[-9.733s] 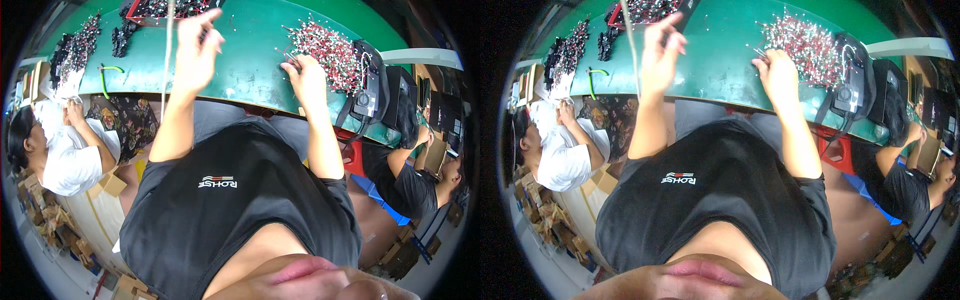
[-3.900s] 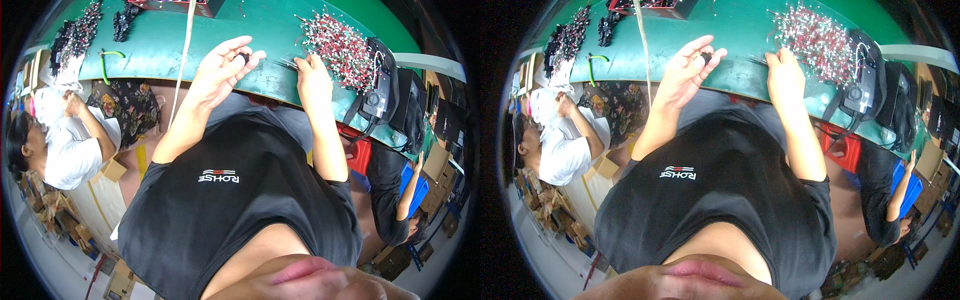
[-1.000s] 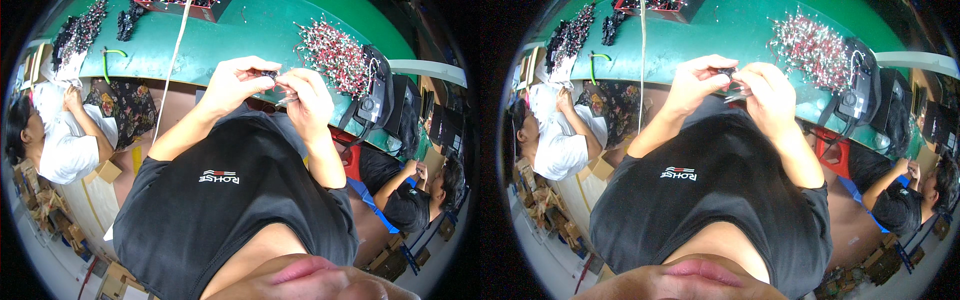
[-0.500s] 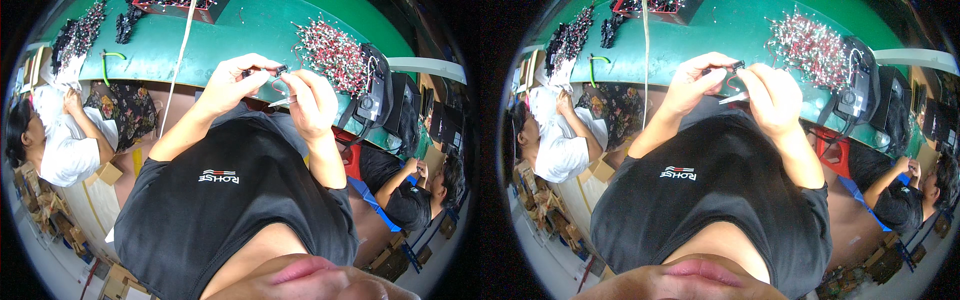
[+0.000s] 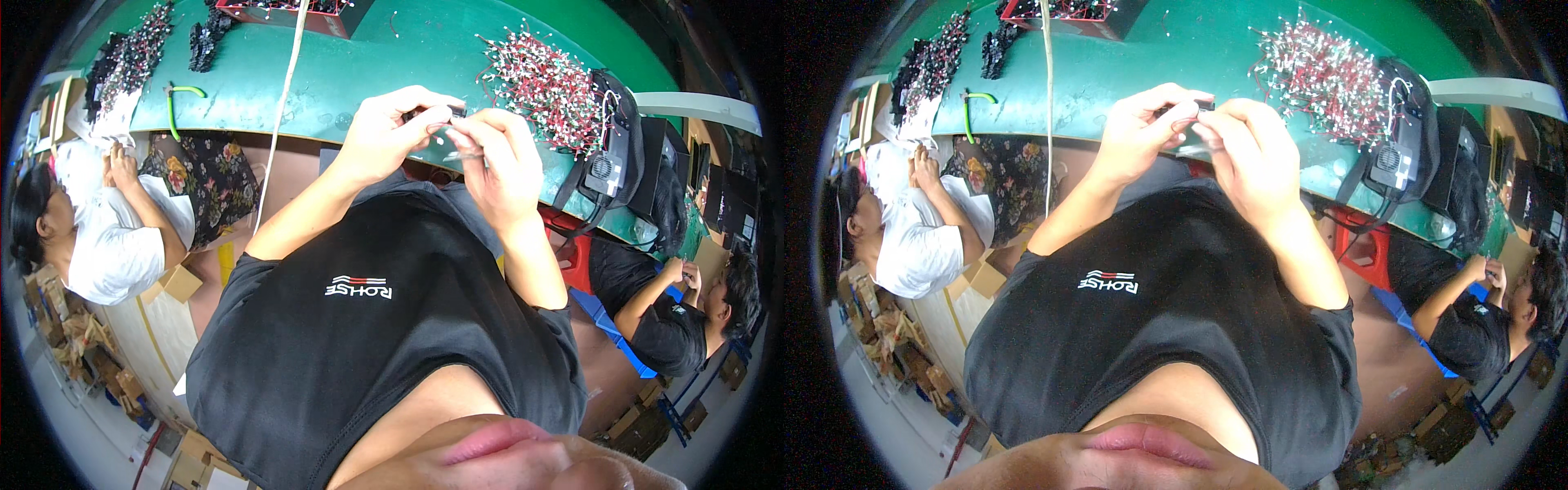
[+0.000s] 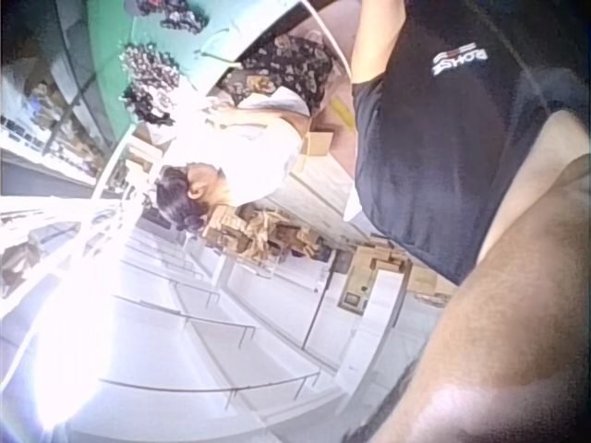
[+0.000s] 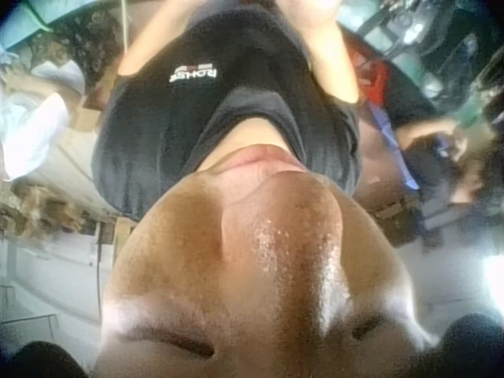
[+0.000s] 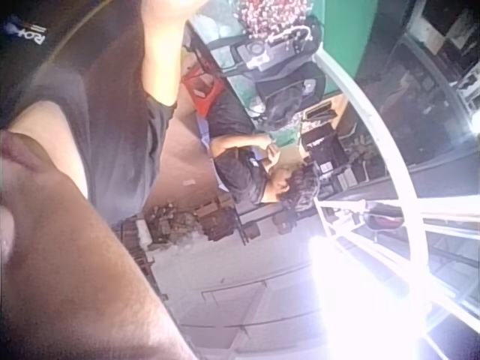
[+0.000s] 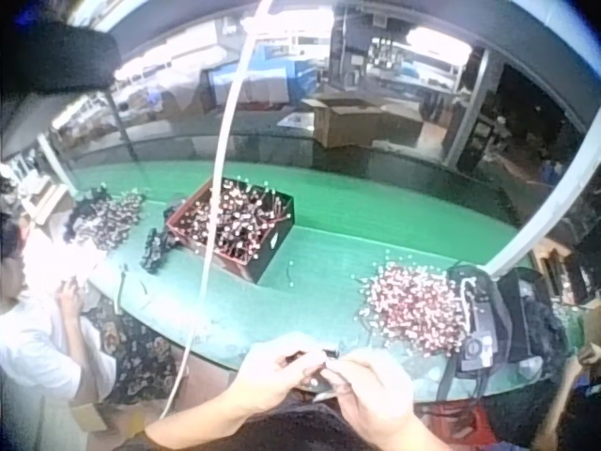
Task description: The person assembles electronic components by hand, joining wires and small plastic housings at a factory workbench.
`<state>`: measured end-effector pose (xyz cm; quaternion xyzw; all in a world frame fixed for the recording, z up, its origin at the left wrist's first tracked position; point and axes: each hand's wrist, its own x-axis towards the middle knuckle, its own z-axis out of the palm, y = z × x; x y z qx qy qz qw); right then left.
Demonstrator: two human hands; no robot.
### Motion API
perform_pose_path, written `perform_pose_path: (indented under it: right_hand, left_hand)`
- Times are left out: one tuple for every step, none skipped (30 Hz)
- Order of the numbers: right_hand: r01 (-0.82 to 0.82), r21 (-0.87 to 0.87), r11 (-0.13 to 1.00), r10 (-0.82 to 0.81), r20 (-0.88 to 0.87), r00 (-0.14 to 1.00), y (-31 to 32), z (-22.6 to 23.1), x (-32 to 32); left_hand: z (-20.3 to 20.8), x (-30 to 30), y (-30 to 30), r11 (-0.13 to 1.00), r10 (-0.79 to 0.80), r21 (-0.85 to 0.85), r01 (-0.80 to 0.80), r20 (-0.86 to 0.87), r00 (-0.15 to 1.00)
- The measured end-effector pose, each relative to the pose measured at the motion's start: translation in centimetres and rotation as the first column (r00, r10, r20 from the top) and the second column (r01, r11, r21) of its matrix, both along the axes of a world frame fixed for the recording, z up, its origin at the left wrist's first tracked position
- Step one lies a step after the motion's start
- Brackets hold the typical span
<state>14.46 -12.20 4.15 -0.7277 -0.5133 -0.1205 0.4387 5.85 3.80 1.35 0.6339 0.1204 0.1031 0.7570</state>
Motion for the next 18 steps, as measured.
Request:
perform_pose_path:
  right_hand:
    - [0.018,-0.009,1.000,-0.019,-0.085,0.996,0.0,0.4,-0.3]
    - [0.018,-0.009,1.000,-0.018,-0.090,0.996,-0.2,0.4,-0.3]
    - [0.023,-0.044,0.999,-0.029,-0.132,0.991,-0.4,0.4,-0.2]
    - [0.029,-0.079,0.996,-0.042,-0.171,0.984,-0.7,0.4,-0.2]
    - [0.029,-0.080,0.996,-0.043,-0.177,0.983,-1.1,0.7,-0.4]
    - [-0.017,-0.158,0.987,-0.066,-0.504,0.861,-1.6,1.2,-0.8]
    - [-0.083,-0.214,0.973,-0.115,-0.767,0.631,-2.0,1.5,-1.2]
    - [-0.052,-0.068,0.996,-0.040,-0.908,0.416,-1.7,1.4,-1.8]
    - [-0.047,-0.068,0.997,-0.043,-0.912,0.408,-1.7,1.7,-2.0]
    - [-0.065,-0.072,0.995,-0.044,-0.932,0.361,-1.7,2.4,-2.1]
    - [-0.083,-0.075,0.994,-0.045,-0.949,0.313,-1.7,2.7,-2.2]
    - [-0.047,-0.070,0.996,-0.050,-0.935,0.351,-1.4,2.6,-2.5]
    - [-0.045,-0.071,0.996,-0.051,-0.937,0.346,-1.4,2.8,-2.4]
    - [-0.101,-0.076,0.992,-0.042,-0.952,0.303,-1.4,3.1,-2.2]
    - [-0.157,-0.078,0.985,-0.035,-0.965,0.260,-1.4,3.3,-2.0]
    - [-0.154,-0.076,0.985,-0.035,-0.966,0.255,-1.5,3.3,-2.0]
    - [-0.164,-0.046,0.985,-0.008,-0.973,0.229,-1.5,3.1,-2.0]
    - [-0.174,-0.016,0.985,0.020,-0.979,0.202,-1.5,3.1,-2.0]
  left_hand:
    - [-0.3,0.0,0.1,0.991,-0.023,-0.134,0.025,0.014,1.000]
    - [-0.6,0.1,0.3,0.963,-0.044,-0.266,0.051,0.031,0.999]
    - [-0.8,0.1,0.3,0.963,-0.043,-0.266,0.049,0.025,0.999]
    - [-1.0,0.2,0.4,0.951,-0.001,-0.308,0.016,0.049,0.999]
    - [-1.1,0.2,0.4,0.937,0.043,-0.349,-0.016,0.069,0.997]
    - [-1.0,0.1,0.3,0.946,0.081,-0.320,-0.057,0.062,0.995]
    - [-1.0,0.1,0.3,0.946,0.076,-0.321,-0.055,0.055,0.996]
    - [-1.0,0.2,0.3,0.945,0.075,-0.324,-0.046,0.079,0.994]
    - [-1.0,0.2,0.3,0.945,0.073,-0.326,-0.036,0.102,0.992]
    - [-0.9,0.2,0.3,0.945,0.070,-0.326,-0.036,0.092,0.993]
    - [-0.9,0.1,0.3,0.948,0.063,-0.317,-0.031,0.091,0.994]
    - [-0.8,0.1,0.3,0.951,0.056,-0.307,-0.026,0.090,0.994]
    - [-0.8,0.1,0.2,0.951,0.055,-0.308,-0.026,0.084,0.995]
    - [-0.7,0.1,0.1,0.956,0.072,-0.292,-0.037,0.109,0.991]
    - [-0.6,0.1,0.0,0.960,0.089,-0.275,-0.049,0.134,0.987]
    - [-0.3,0.0,-0.2,0.960,0.086,-0.275,-0.048,0.129,0.988]
    - [-0.1,0.0,-0.3,0.970,0.108,-0.231,-0.078,0.117,0.987]
    - [0.2,0.0,-0.5,0.976,0.130,-0.186,-0.108,0.106,0.986]
